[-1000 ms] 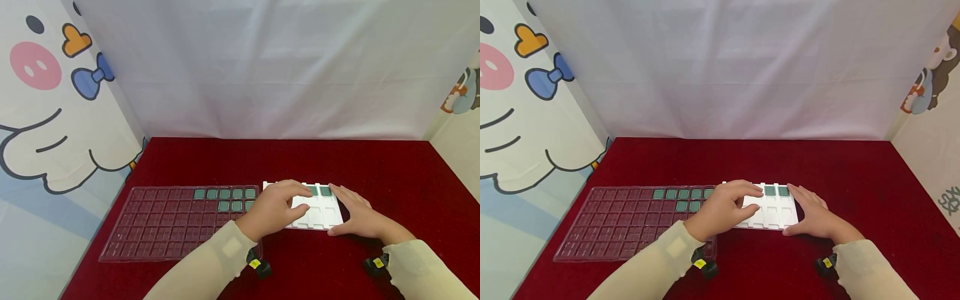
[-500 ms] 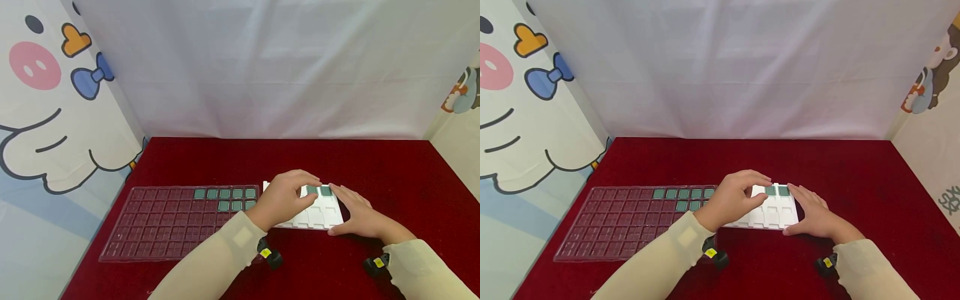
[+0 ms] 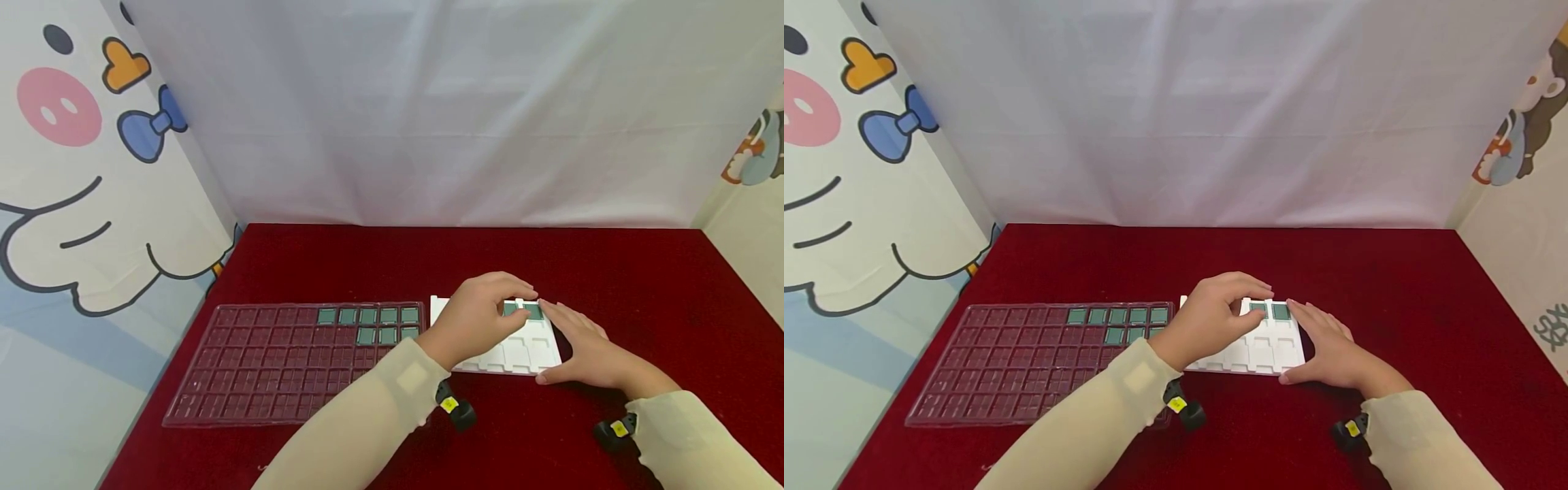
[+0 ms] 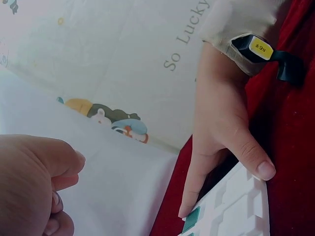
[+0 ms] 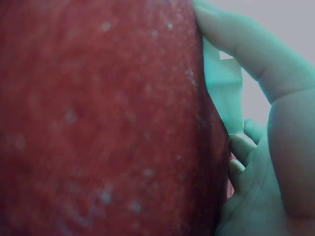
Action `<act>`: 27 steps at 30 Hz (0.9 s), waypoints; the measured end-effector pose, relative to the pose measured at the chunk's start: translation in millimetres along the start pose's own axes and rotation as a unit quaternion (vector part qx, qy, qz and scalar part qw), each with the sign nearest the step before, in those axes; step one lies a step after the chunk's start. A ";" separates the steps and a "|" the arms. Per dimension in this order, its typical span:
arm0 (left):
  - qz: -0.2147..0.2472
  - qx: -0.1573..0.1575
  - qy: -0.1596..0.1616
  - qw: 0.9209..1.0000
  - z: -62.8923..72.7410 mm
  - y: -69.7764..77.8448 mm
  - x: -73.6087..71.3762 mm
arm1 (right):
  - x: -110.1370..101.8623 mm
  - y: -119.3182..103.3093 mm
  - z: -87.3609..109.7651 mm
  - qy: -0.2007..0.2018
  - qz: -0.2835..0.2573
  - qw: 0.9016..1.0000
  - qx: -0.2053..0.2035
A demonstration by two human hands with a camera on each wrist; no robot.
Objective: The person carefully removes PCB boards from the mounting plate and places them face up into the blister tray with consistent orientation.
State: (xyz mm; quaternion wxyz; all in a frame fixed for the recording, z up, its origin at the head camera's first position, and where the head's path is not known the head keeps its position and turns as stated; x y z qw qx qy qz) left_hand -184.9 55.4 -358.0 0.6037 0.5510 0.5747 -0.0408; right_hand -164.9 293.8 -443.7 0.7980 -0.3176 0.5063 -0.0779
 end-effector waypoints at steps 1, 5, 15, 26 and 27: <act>0.002 -0.002 -0.001 1.000 -0.6 -0.6 0.8 | 0.0 -0.1 0.1 0.000 0.000 1.000 0.000; 0.009 -0.011 -0.008 1.000 -2.7 -3.7 5.3 | 0.3 -0.1 0.6 0.000 -0.001 1.000 0.001; 0.018 -0.036 -0.018 0.999 -5.9 -11.8 16.2 | 0.5 -2.2 0.7 -0.002 -0.012 1.000 0.002; -0.005 -0.078 -0.031 0.996 -7.5 -21.8 25.5 | 0.5 -2.6 0.8 0.001 -0.008 1.000 0.001; -0.007 -0.079 -0.031 0.996 -7.2 -23.0 25.9 | 0.5 -2.7 0.8 0.001 -0.009 1.000 0.000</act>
Point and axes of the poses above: each hand's wrist, its own z-axis away from the middle knuckle, its own x-axis out of the palm, y = z × x, the point moved 2 cm from there along -z, towards the middle knuckle, and after that the axes turned 9 degrees about -y, right-handed, at the moved point
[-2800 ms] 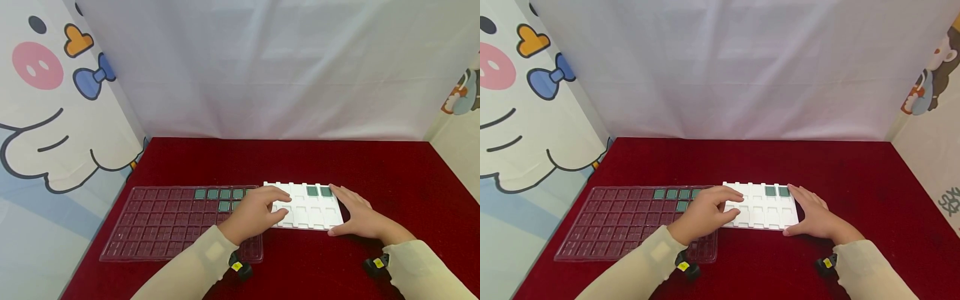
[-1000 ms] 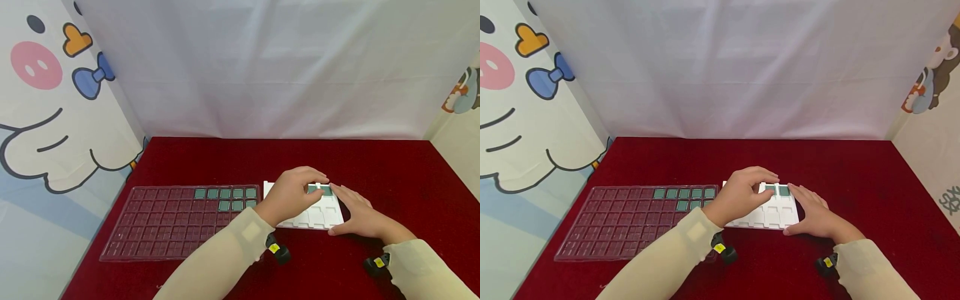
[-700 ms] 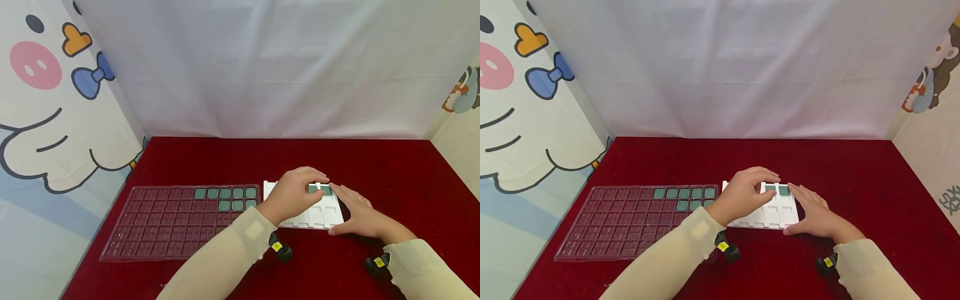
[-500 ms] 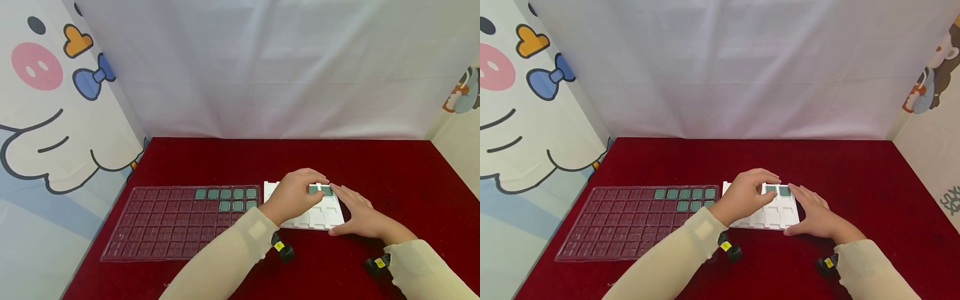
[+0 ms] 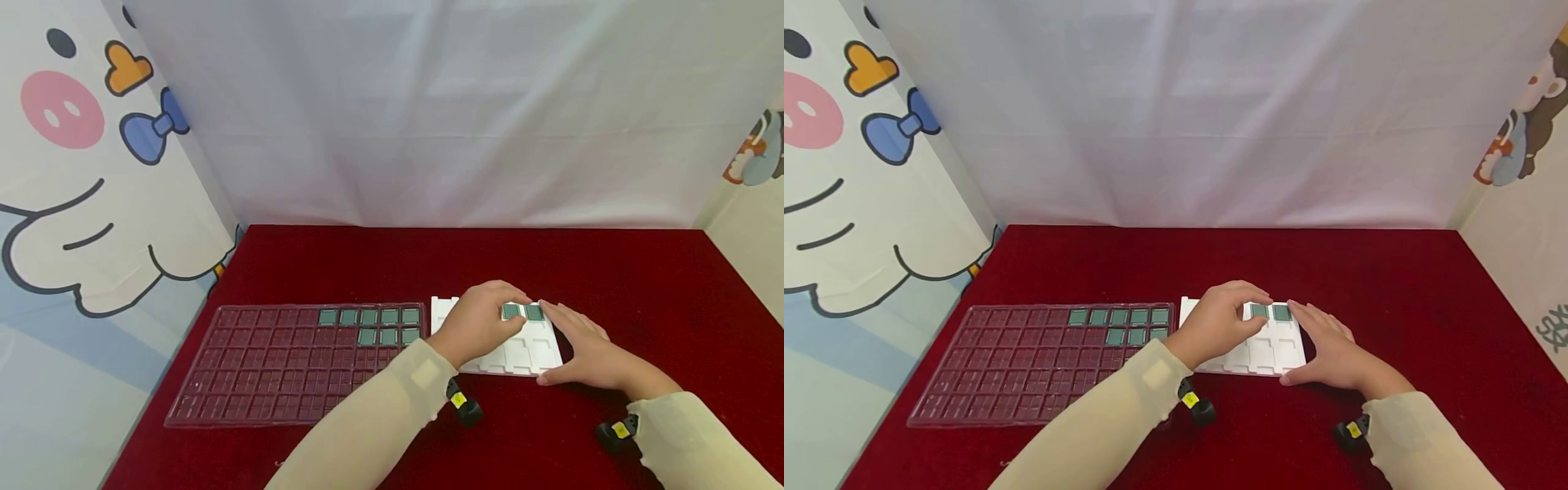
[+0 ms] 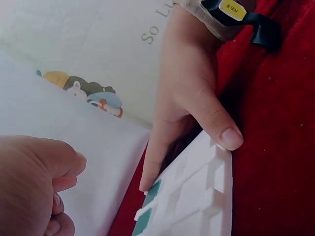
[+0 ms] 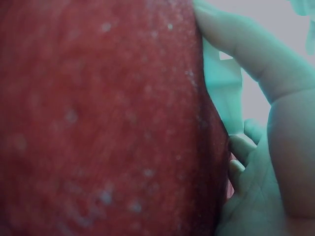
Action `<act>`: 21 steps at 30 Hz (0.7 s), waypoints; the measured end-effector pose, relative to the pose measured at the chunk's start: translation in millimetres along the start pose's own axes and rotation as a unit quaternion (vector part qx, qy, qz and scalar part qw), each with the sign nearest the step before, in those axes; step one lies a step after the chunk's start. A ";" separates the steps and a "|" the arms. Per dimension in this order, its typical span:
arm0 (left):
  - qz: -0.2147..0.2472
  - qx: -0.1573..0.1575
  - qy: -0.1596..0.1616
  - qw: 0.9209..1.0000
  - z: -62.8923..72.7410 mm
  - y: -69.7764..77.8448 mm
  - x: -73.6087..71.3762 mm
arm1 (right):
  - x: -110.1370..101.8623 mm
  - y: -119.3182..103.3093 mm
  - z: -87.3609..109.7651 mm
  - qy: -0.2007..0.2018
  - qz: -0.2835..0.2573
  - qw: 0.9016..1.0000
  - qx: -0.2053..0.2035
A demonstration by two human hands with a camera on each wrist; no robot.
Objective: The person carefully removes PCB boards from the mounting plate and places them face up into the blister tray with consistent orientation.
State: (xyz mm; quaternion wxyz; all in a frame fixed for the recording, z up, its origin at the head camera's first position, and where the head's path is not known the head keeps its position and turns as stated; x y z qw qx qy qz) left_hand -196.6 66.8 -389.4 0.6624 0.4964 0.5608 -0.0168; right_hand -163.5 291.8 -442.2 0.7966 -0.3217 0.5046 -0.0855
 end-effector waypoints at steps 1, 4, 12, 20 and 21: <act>-0.003 -0.001 0.000 1.000 0.1 -1.2 0.7 | 0.0 0.0 0.1 0.000 0.000 1.000 0.000; -0.006 -0.005 0.000 1.000 0.0 -5.1 3.1 | -0.2 0.0 0.4 0.000 -0.001 1.000 0.000; -0.004 -0.026 -0.012 1.000 -2.0 -12.6 9.9 | -0.5 -0.2 1.3 0.002 0.002 1.000 0.003; 0.000 -0.062 -0.012 0.998 -0.7 -25.1 18.8 | 1.1 1.1 -0.2 0.002 0.006 1.000 0.005; 0.000 -0.063 -0.012 0.998 -0.3 -26.3 19.5 | 1.0 1.1 0.0 0.002 0.006 1.000 0.005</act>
Point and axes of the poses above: each hand's wrist, its own z-axis away from the middle knuckle, its own x-axis out of the palm, y = z × x, the point moved 2 cm from there along -z, towards the middle knuckle, and after that the axes turned 9 degrees about -y, right-handed, at the moved point
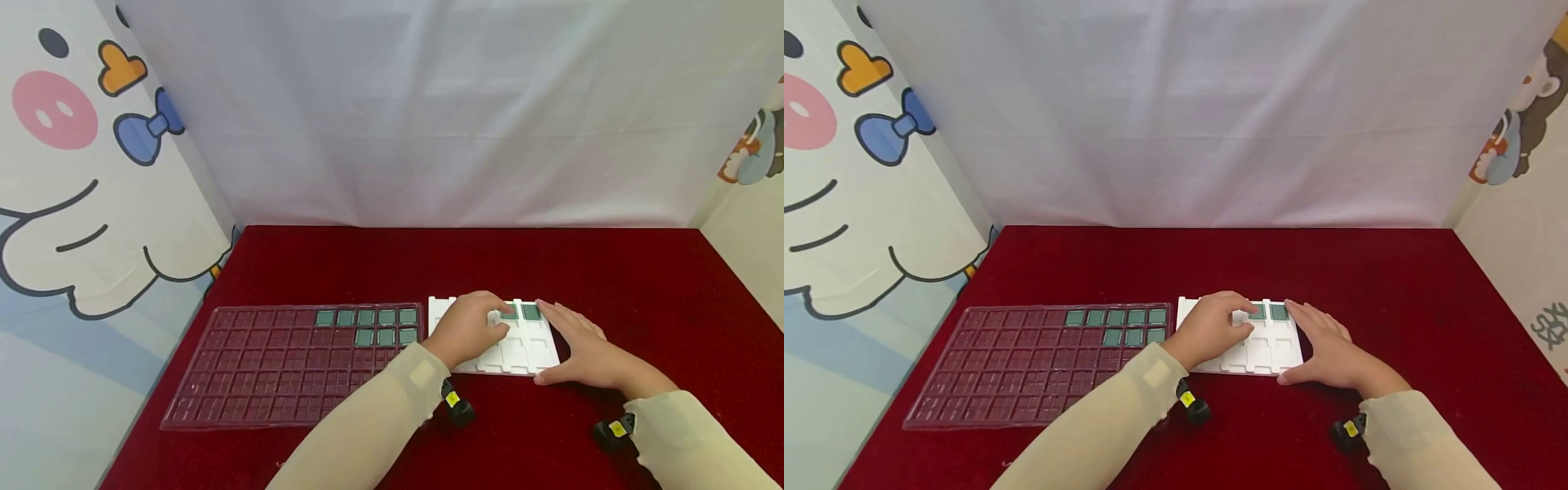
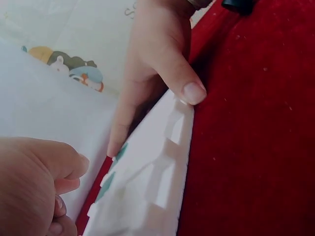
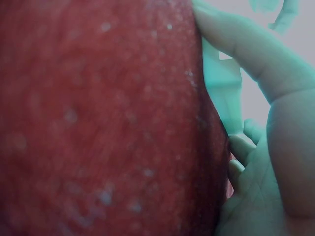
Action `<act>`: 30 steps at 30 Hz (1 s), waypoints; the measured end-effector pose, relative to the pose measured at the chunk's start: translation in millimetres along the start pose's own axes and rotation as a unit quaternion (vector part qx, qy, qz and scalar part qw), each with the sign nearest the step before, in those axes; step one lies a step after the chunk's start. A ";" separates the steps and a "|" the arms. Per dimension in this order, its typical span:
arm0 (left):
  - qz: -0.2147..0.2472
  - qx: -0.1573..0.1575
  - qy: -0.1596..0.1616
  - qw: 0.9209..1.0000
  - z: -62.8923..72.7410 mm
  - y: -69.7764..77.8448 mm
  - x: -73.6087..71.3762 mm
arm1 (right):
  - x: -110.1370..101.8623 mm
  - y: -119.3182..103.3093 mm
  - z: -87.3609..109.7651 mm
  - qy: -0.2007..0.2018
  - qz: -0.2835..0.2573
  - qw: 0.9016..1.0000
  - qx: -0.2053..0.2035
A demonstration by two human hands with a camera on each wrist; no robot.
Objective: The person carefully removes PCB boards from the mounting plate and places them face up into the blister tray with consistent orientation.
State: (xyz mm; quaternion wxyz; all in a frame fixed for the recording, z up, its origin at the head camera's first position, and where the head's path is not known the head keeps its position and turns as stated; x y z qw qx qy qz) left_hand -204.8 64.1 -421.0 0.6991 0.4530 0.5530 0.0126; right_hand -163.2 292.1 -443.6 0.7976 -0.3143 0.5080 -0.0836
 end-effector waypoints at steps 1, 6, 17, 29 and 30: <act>0.000 -0.001 0.000 1.000 0.0 -1.0 0.8 | -0.1 -0.1 0.4 0.000 0.000 1.000 0.000; -0.012 -0.007 -0.003 1.000 0.4 -5.1 4.0 | -0.5 -2.2 1.6 0.002 0.001 1.000 -0.001; -0.012 -0.002 -0.006 1.000 -1.7 -7.8 6.9 | -0.5 -3.8 2.9 0.002 0.005 1.000 0.003; -0.018 0.001 -0.003 1.000 -8.8 -8.4 6.8 | -1.1 -3.0 2.8 0.000 0.002 1.000 0.004; -0.018 0.002 -0.002 1.000 -9.5 -8.3 6.9 | -1.2 -3.1 2.9 0.001 0.003 1.000 0.004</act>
Point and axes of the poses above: each hand's wrist, its own z-axis away from the middle knuckle, its own x-axis out of the palm, y = z × x, the point moved 2 cm from there along -z, towards the middle knuckle, and after that the axes turned 9 degrees about -y, right-handed, at the moved point
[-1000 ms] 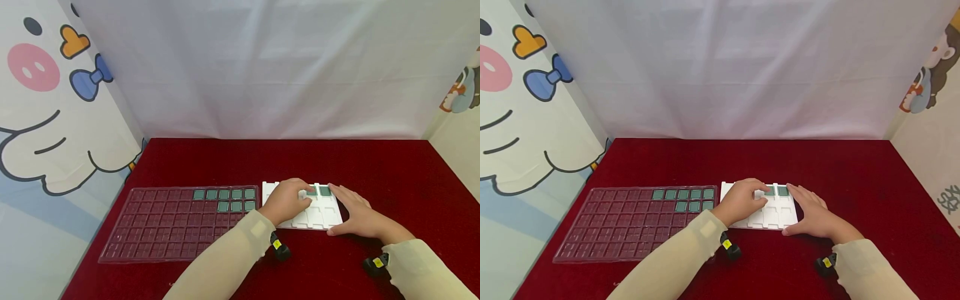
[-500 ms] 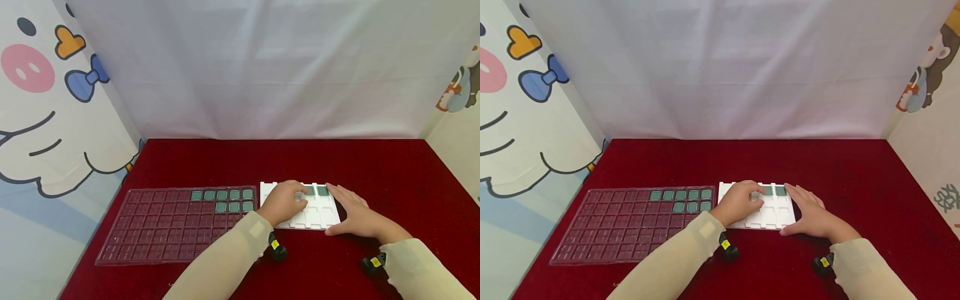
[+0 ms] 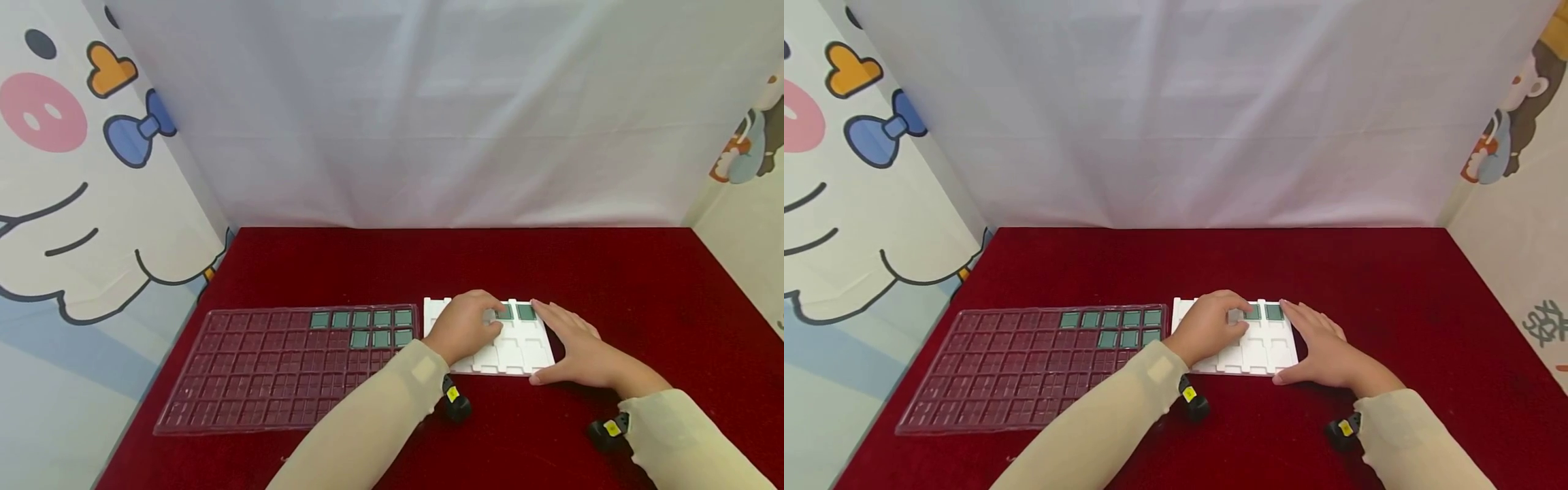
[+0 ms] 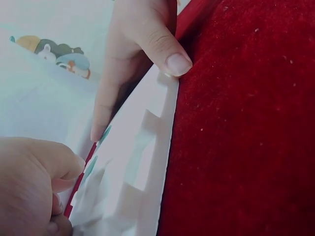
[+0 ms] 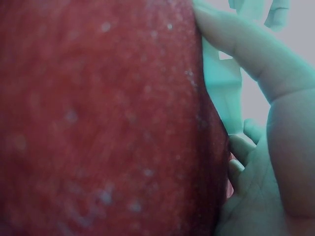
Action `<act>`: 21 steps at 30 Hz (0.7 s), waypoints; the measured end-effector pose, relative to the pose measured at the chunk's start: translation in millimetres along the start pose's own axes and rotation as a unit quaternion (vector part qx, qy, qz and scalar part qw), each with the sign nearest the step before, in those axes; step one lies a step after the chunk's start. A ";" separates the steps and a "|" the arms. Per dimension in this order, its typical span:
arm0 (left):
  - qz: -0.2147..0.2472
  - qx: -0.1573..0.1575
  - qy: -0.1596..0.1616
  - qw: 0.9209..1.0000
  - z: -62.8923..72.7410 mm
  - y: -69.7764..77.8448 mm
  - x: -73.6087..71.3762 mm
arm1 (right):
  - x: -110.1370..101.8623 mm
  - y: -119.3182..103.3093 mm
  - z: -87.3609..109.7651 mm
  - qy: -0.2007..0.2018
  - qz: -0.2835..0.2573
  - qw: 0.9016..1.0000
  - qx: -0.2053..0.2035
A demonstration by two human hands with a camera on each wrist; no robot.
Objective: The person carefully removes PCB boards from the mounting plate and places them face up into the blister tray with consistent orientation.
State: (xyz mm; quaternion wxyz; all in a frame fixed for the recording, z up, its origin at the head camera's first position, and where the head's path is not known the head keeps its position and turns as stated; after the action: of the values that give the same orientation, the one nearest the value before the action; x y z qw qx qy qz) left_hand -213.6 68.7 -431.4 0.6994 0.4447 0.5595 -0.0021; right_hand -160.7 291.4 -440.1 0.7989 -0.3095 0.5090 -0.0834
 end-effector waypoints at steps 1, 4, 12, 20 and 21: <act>0.001 0.001 0.000 1.000 -0.7 0.0 0.2 | 0.1 0.1 0.0 0.000 0.001 1.000 0.000; 0.000 0.005 0.004 1.000 -2.9 -0.1 1.4 | 0.4 0.5 -0.1 0.000 0.002 1.000 0.002; -0.015 0.001 0.015 1.000 -10.3 0.8 4.3 | -0.3 0.2 0.6 0.002 0.000 1.000 0.000; -0.041 -0.023 0.008 0.999 -17.9 0.9 7.2 | -0.1 0.3 0.5 0.001 0.000 1.000 -0.002; -0.042 -0.027 0.007 0.999 -18.6 1.4 7.6 | -0.3 0.5 0.8 0.001 0.000 1.000 -0.001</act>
State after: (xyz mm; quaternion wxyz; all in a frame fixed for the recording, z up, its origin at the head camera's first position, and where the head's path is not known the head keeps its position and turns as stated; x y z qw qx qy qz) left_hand -224.6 84.9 -436.0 0.7064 0.4022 0.5824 -0.0133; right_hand -160.3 292.2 -440.0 0.7980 -0.3103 0.5098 -0.0830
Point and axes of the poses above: each hand's wrist, its own z-axis away from the middle knuckle, its own x-axis out of the palm, y = z × x, the point moved 2 cm from there along -z, towards the middle knuckle, and after that the axes turned 9 degrees about -y, right-handed, at the moved point
